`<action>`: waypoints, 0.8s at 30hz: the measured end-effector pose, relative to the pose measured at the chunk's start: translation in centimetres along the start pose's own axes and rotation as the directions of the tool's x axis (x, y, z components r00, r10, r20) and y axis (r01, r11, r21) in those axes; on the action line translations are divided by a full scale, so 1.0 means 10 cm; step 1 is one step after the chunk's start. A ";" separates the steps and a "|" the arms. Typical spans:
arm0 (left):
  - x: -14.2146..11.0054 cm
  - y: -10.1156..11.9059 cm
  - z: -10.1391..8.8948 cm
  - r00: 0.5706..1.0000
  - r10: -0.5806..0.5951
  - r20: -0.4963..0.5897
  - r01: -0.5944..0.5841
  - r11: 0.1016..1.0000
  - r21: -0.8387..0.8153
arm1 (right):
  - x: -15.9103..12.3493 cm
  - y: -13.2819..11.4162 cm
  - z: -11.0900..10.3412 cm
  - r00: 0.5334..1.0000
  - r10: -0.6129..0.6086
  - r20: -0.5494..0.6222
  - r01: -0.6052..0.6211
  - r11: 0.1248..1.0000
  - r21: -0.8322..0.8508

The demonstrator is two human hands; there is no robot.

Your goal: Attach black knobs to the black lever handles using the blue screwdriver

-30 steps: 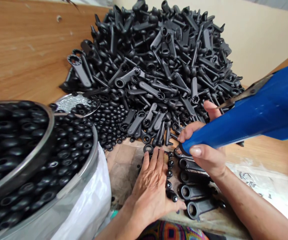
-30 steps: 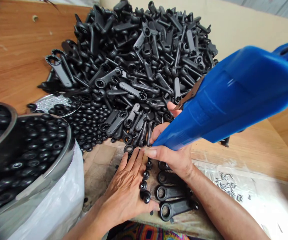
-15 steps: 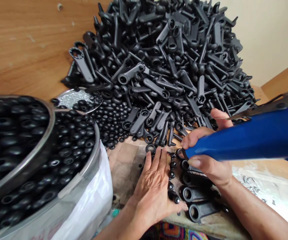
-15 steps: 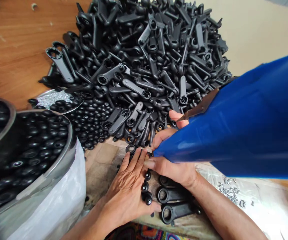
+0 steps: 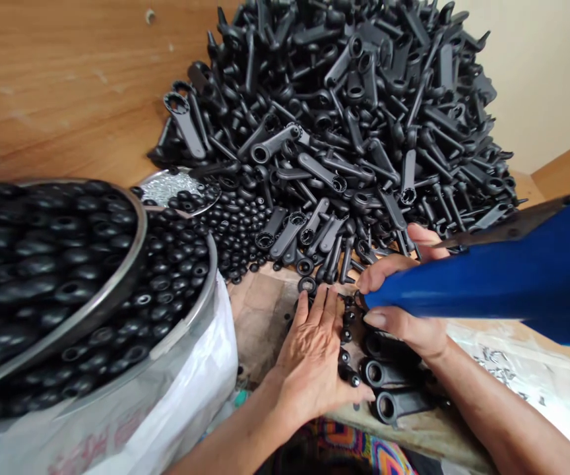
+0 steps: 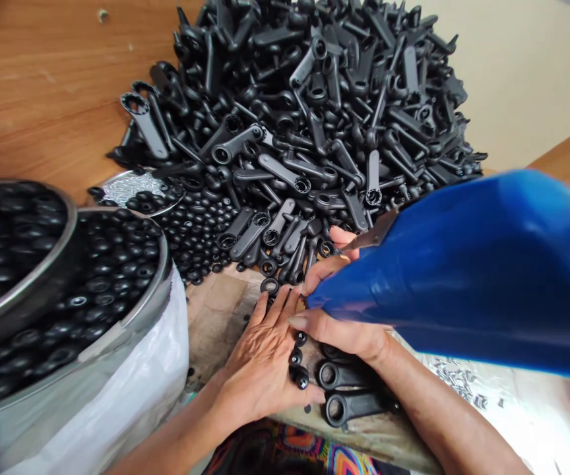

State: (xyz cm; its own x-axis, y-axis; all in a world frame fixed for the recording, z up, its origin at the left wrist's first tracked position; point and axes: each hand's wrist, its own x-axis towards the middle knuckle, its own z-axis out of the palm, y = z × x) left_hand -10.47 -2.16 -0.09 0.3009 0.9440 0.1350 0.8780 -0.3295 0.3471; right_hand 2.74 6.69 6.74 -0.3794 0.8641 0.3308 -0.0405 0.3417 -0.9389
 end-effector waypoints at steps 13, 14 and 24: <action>0.02 0.02 0.00 1.000 -0.022 0.020 0.022 1.000 0.014 | -0.04 -0.20 -0.06 0.999 -0.050 -0.005 0.049 0.955 0.292; 0.02 0.02 0.00 1.000 -0.021 0.024 0.020 1.000 0.014 | -0.05 -0.17 -0.06 0.999 -0.044 -0.010 0.046 0.955 0.294; 0.02 0.02 -0.03 1.000 -0.019 0.022 0.019 0.999 0.025 | -0.16 0.04 -0.16 0.997 0.076 -0.024 -0.072 0.986 0.152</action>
State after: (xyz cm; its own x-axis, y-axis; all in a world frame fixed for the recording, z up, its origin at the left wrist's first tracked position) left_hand -10.30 -2.08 0.25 0.2920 0.9504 0.1075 0.8927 -0.3112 0.3259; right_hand 4.77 6.02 6.00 -0.3586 0.8964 0.2604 -0.1533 0.2186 -0.9637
